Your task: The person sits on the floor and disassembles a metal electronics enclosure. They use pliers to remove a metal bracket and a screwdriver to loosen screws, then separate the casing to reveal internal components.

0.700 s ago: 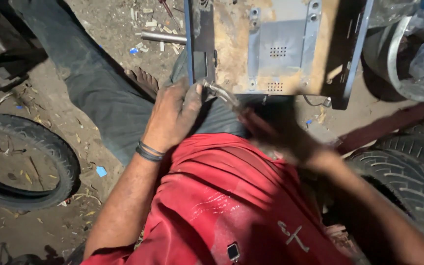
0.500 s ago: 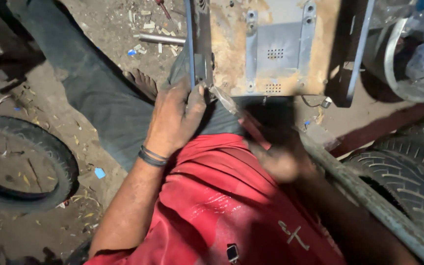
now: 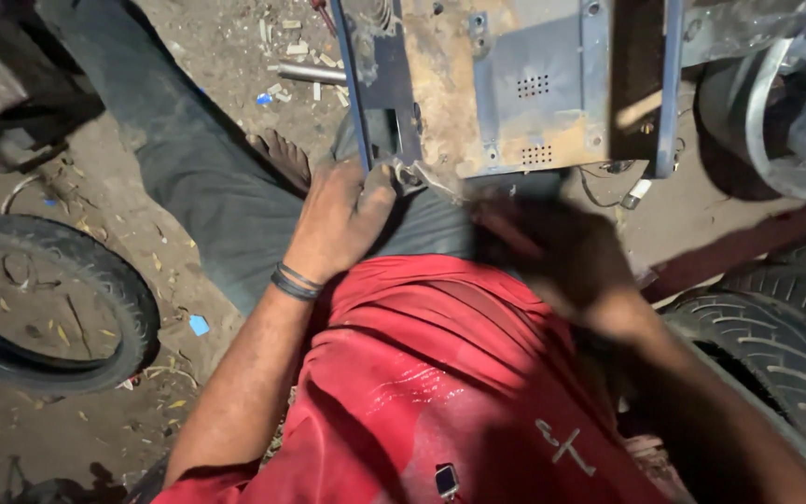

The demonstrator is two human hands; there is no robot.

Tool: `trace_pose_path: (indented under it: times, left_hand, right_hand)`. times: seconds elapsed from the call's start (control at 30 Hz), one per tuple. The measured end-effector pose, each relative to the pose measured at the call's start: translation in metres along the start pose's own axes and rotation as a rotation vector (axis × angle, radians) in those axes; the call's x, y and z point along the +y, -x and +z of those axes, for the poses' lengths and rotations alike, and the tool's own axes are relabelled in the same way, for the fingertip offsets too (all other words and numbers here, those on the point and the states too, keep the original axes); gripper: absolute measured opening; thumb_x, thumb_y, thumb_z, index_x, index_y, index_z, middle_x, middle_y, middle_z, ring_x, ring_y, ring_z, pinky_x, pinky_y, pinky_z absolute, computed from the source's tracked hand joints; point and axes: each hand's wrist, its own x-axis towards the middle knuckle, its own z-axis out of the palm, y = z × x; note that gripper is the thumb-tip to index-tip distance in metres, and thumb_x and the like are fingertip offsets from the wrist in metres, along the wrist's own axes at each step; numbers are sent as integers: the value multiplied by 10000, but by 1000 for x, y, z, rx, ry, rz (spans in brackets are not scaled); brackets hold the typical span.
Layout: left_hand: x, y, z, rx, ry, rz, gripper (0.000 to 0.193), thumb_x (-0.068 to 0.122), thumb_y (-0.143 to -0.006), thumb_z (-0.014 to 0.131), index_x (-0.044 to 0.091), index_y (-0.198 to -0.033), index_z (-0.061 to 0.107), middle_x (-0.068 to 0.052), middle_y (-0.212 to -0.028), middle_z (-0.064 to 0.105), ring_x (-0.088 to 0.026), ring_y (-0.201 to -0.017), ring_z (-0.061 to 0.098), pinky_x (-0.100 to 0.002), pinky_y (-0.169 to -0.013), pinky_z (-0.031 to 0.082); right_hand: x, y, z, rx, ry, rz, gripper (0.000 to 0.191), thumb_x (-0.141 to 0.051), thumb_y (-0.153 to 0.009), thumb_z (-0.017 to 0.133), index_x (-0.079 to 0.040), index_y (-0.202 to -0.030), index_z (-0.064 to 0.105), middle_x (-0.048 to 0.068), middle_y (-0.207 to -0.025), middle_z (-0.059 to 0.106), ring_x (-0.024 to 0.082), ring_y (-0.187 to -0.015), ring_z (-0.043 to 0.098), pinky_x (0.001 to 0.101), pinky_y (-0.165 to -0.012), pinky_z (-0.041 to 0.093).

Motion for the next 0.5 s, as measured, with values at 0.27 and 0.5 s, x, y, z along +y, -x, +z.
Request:
trace_pose_path:
  times: [0.27, 0.5]
  left_hand:
    - [-21, 5, -1, 40, -34, 79, 279, 199, -1009, 640, -27, -1171, 625, -232, -1115, 634, -419, -1080, 570, -486, -961, 471]
    - [-1, -6, -11, -18, -87, -7, 257, 213, -996, 625, -23, -1097, 626, -250, -1074, 651, -452, -1074, 580, -505, -946, 476]
  right_hand:
    - [6, 1, 3, -548, -1090, -16, 479, -405, -1038, 583, -183, -1462, 567, -18, -1469, 618, 71, -656, 677, 277, -676, 626]
    - [-17, -1, 14, -289, -631, 118, 622, -340, -975, 645, -279, -1560, 443, 127, -985, 595, 268, -764, 574, 413, -660, 533]
